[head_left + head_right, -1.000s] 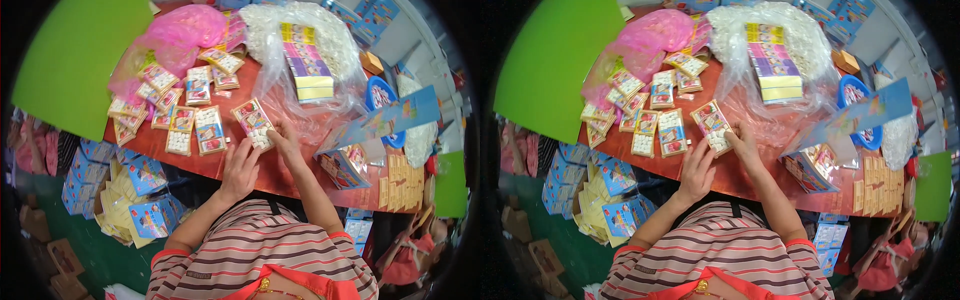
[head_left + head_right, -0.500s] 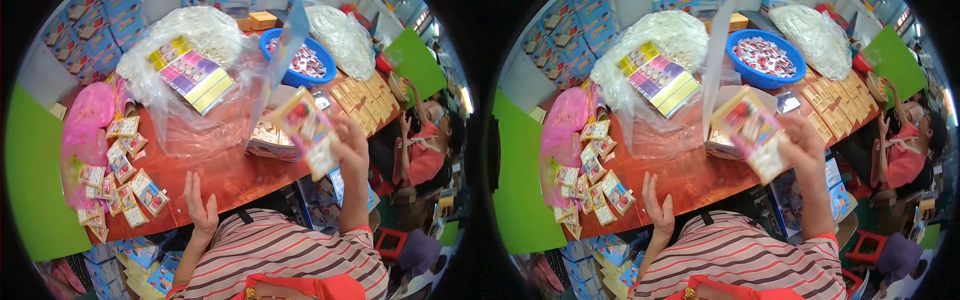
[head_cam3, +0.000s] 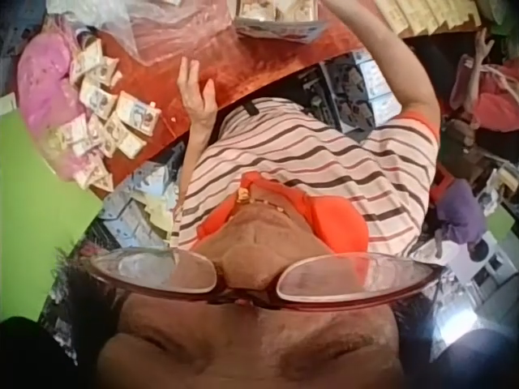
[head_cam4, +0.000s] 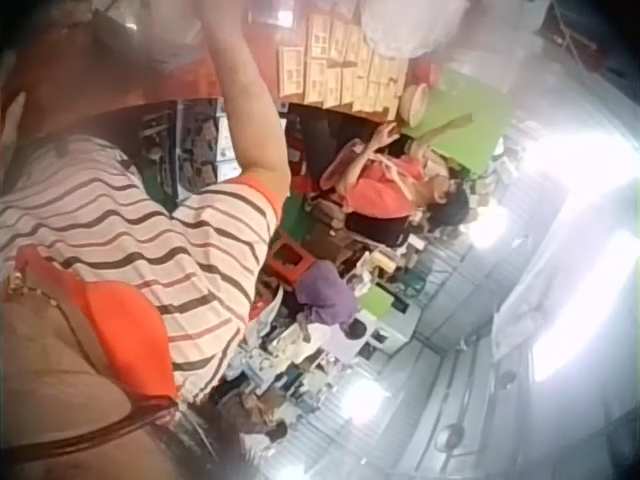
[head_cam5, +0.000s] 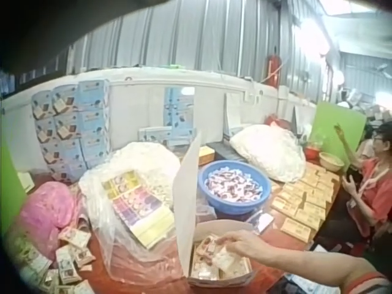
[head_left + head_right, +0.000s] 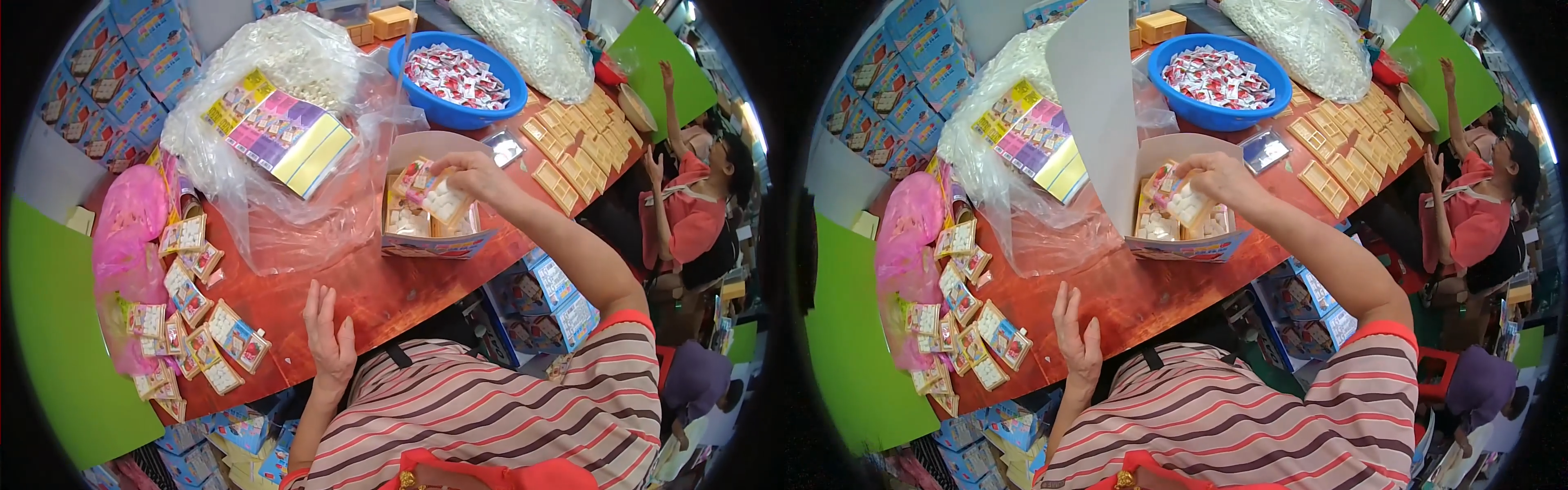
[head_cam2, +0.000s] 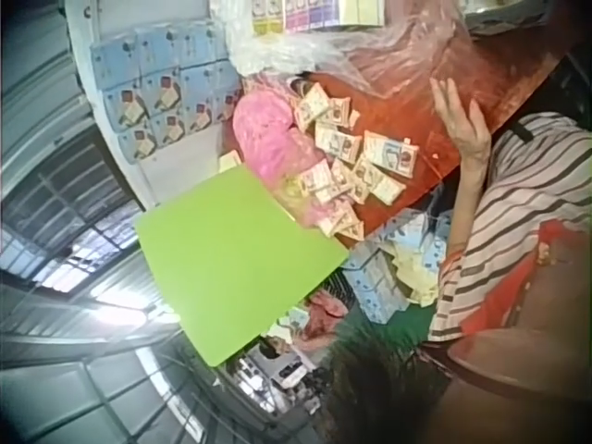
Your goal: Packaging small stacks of items into paper sleeves and cardboard boxes.
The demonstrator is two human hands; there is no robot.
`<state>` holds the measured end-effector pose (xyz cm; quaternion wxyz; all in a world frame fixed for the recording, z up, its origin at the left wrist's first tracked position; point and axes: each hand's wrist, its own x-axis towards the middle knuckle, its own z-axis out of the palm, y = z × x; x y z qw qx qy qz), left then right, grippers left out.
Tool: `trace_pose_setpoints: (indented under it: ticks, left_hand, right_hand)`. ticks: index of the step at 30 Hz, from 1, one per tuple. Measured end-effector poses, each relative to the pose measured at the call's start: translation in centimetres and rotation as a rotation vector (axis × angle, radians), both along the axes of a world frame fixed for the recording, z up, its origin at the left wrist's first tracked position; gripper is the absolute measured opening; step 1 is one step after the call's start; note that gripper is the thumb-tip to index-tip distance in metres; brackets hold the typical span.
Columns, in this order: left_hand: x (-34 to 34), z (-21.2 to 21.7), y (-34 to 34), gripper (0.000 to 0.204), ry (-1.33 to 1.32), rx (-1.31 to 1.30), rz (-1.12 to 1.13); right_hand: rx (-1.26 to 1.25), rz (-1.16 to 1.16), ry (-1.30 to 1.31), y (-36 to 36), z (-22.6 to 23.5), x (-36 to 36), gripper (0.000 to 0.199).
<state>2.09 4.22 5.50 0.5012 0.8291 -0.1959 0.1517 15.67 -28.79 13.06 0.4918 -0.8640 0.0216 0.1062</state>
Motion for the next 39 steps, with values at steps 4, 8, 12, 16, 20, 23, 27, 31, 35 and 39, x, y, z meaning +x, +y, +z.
trace_pose_setpoints:
  ticks: [4,8,12,16,20,23,27,31,35,39]
  left_hand:
    - [0.0,-0.9,1.1,0.049,0.077,0.020,0.016]
    - [0.2,-1.2,1.2,0.048,0.120,0.018,0.006]
    - [0.4,-1.6,0.9,0.046,0.164,0.024,-0.011]
    - [0.6,-1.8,0.4,0.045,0.206,0.027,-0.039]
    - [0.8,-2.0,0.3,0.044,0.212,0.050,-0.044]
    - [0.8,-2.3,0.3,0.044,0.232,0.070,-0.047]
    - [0.8,-2.5,0.1,0.045,0.219,0.127,-0.059]
    - [1.6,-1.4,-1.5,0.050,0.087,0.161,-0.094]
    - [3.0,0.3,-3.6,0.051,0.002,0.107,-0.175]
    - [3.2,0.8,-4.7,0.050,-0.021,0.098,-0.213]
  right_hand:
    - [0.076,0.003,0.314,2.3,1.8,-0.2,0.041]
    - [0.117,0.120,0.305,0.7,-0.2,-0.3,0.050]
    - [0.125,0.169,0.348,0.6,0.1,-1.1,0.054]
    - [0.321,-0.045,0.419,1.1,0.5,-1.0,0.055]
    - [0.402,-0.088,0.421,1.7,0.2,-1.7,0.058]
    - [0.271,0.028,0.365,2.2,-0.2,-2.3,0.066]
    - [-0.064,0.555,0.195,0.5,0.2,-1.4,0.077]
    - [-0.277,0.612,0.057,2.1,1.1,-1.2,0.068]
    - [-0.685,0.665,-0.161,4.4,0.7,-0.9,0.048]
    - [-0.829,0.789,-0.278,4.5,0.8,0.4,0.033]
